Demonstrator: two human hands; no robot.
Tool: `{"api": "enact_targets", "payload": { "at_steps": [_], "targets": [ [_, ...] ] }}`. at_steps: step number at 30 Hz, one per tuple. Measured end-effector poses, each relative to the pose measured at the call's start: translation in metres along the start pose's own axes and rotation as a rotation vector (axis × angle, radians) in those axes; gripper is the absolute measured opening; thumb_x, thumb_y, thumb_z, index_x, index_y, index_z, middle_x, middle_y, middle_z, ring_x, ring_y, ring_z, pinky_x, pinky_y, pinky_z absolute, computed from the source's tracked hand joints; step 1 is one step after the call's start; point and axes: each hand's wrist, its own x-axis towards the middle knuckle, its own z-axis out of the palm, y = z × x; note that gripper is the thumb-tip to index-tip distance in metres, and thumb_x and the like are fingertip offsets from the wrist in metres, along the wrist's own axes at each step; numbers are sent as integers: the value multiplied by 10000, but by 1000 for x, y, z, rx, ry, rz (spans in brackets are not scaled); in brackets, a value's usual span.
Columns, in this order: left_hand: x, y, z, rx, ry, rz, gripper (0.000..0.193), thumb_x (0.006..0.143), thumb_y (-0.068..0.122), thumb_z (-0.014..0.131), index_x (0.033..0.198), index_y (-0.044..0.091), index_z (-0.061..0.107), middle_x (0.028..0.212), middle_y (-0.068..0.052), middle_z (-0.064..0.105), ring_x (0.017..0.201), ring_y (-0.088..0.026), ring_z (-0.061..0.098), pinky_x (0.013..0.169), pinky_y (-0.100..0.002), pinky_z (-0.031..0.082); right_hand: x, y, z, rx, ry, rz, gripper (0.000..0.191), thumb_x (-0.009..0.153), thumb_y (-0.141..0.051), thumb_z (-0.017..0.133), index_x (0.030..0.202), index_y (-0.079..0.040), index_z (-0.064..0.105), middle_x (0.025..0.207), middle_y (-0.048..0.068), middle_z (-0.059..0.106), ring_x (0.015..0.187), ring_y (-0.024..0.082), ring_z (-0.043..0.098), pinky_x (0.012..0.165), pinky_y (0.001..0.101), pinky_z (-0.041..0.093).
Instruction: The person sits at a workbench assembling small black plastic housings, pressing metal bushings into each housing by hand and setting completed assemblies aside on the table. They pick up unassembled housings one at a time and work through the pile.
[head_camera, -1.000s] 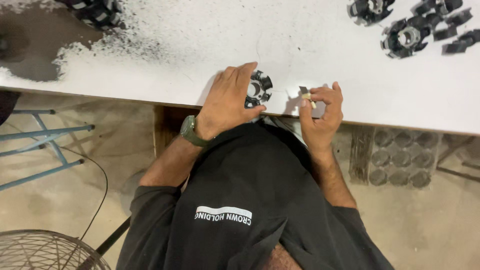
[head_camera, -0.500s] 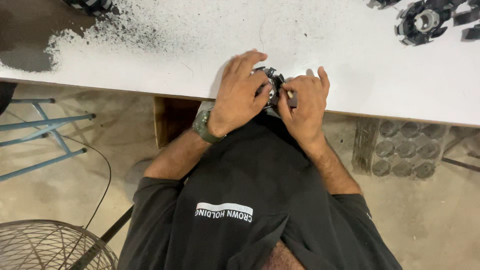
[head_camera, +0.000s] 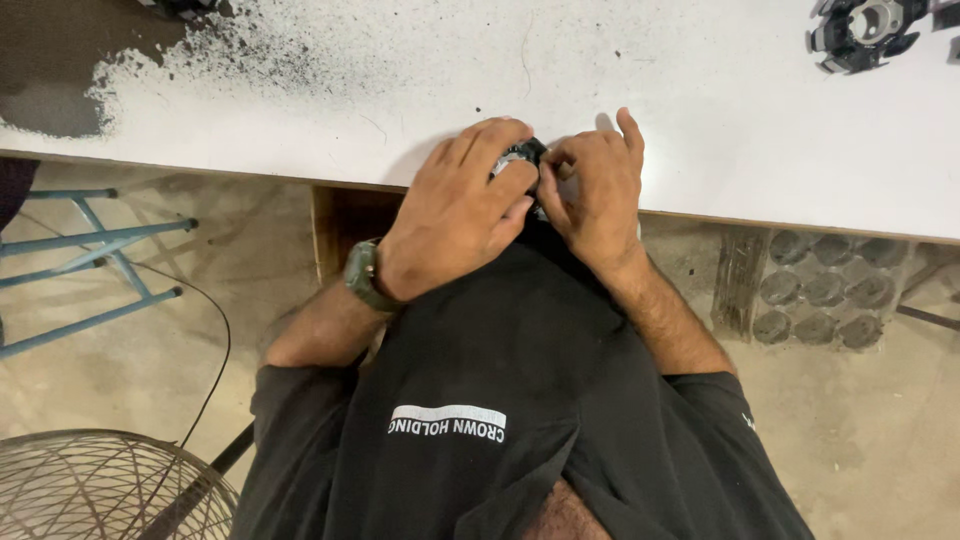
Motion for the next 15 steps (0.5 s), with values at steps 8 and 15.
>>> {"api": "enact_targets", "payload": {
  "at_steps": [8, 15],
  "targets": [
    [7, -22, 42, -24, 83, -209, 259, 861, 116, 783, 1056, 27, 639, 1410, -166, 523, 1231, -361, 582, 946, -454, 541, 0, 2, 6, -53, 34, 2, 241, 901, 13, 780, 1053, -79, 618, 977, 49, 628, 979, 276, 601, 1253, 528, 290],
    [-8, -18, 52, -12, 210, -276, 193, 891, 107, 794, 1038, 59, 678, 1407, -114, 583, 1236, -325, 604, 978, -443, 540, -12, -1, 7, 39, 115, -25, 302, 909, 39, 786, 1122, -59, 596, 1087, 85, 660, 1087, 277, 627, 1265, 538, 287]
  ]
}}
